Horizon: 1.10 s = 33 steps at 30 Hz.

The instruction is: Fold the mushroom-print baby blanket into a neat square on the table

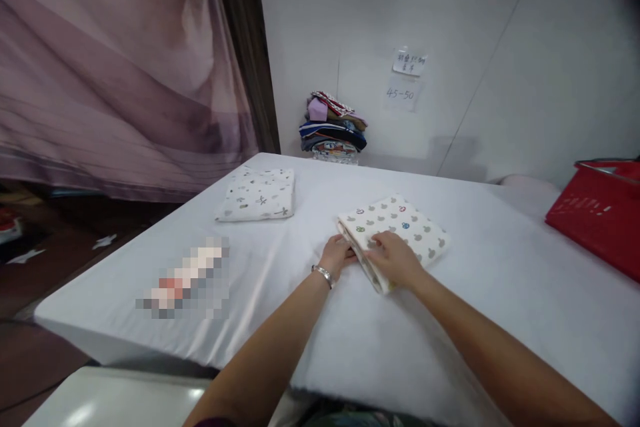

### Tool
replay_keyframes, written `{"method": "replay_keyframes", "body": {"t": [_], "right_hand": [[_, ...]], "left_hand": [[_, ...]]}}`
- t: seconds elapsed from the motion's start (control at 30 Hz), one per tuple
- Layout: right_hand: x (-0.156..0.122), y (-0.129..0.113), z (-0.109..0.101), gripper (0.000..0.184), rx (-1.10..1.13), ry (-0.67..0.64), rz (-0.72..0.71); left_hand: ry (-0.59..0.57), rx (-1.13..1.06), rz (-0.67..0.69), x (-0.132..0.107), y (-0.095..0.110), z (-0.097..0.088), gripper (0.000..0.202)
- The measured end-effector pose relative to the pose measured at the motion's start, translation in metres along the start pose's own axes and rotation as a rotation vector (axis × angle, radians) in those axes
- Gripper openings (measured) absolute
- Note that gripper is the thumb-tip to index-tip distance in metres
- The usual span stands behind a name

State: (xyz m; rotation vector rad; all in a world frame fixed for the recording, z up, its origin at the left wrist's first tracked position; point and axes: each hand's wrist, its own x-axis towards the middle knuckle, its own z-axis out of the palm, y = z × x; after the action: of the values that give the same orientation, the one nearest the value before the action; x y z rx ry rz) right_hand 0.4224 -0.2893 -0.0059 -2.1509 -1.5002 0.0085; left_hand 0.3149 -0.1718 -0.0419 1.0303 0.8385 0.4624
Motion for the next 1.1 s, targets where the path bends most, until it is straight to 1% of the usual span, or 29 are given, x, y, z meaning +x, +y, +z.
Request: {"method": "replay_keyframes", "body": {"t": [0.07, 0.13, 0.23, 0.3, 0.33, 0.47, 0.63, 0.7, 0.77, 0.83, 0.9, 0.97, 1.1], "right_hand": [[-0.009, -0.011, 0.008, 0.033, -0.102, -0.011, -0.023], [-0.010, -0.011, 0.011, 0.028, -0.124, -0.032, -0.006], [-0.004, -0.001, 0.008, 0.021, 0.022, -0.064, 0.079], [-0.001, 0.005, 0.006, 0.019, 0.141, -0.066, 0.141], [0.000, 0.007, 0.005, 0.019, 0.183, -0.058, 0.164], [0.000, 0.011, 0.007, 0.021, 0.243, -0.014, 0.201], [-0.002, 0.008, 0.011, 0.023, 0.236, 0.043, 0.182], [-0.004, 0.004, 0.011, 0.024, 0.184, 0.043, 0.148], [-0.006, -0.002, 0.011, 0.026, 0.092, 0.005, 0.127], [-0.007, -0.006, 0.010, 0.030, -0.015, -0.035, 0.127], [-0.007, -0.008, 0.010, 0.029, -0.075, -0.048, 0.130], [-0.006, -0.005, 0.010, 0.024, -0.051, -0.029, 0.135], [-0.004, 0.006, 0.009, 0.022, 0.117, 0.010, 0.174]], "left_hand": [[0.051, 0.077, 0.059, 0.000, -0.005, 0.001, 0.053], [0.100, 0.170, 0.128, 0.000, -0.009, 0.001, 0.049], [0.133, 0.305, 0.207, -0.001, -0.012, -0.003, 0.029], [0.116, 0.374, 0.232, -0.002, -0.012, -0.005, 0.013], [0.101, 0.401, 0.236, -0.002, -0.011, -0.005, 0.009], [0.047, 0.469, 0.212, -0.003, -0.008, -0.003, 0.011], [0.023, 0.517, 0.178, -0.001, -0.004, 0.002, 0.026], [0.021, 0.511, 0.171, 0.000, -0.003, 0.004, 0.029], [0.019, 0.491, 0.170, 0.001, -0.003, 0.006, 0.026], [0.017, 0.464, 0.175, 0.002, -0.004, 0.007, 0.023], [0.013, 0.439, 0.180, 0.002, -0.005, 0.008, 0.023], [0.011, 0.423, 0.180, 0.002, -0.007, 0.007, 0.022], [0.011, 0.419, 0.165, 0.001, -0.009, 0.004, 0.018]]}}
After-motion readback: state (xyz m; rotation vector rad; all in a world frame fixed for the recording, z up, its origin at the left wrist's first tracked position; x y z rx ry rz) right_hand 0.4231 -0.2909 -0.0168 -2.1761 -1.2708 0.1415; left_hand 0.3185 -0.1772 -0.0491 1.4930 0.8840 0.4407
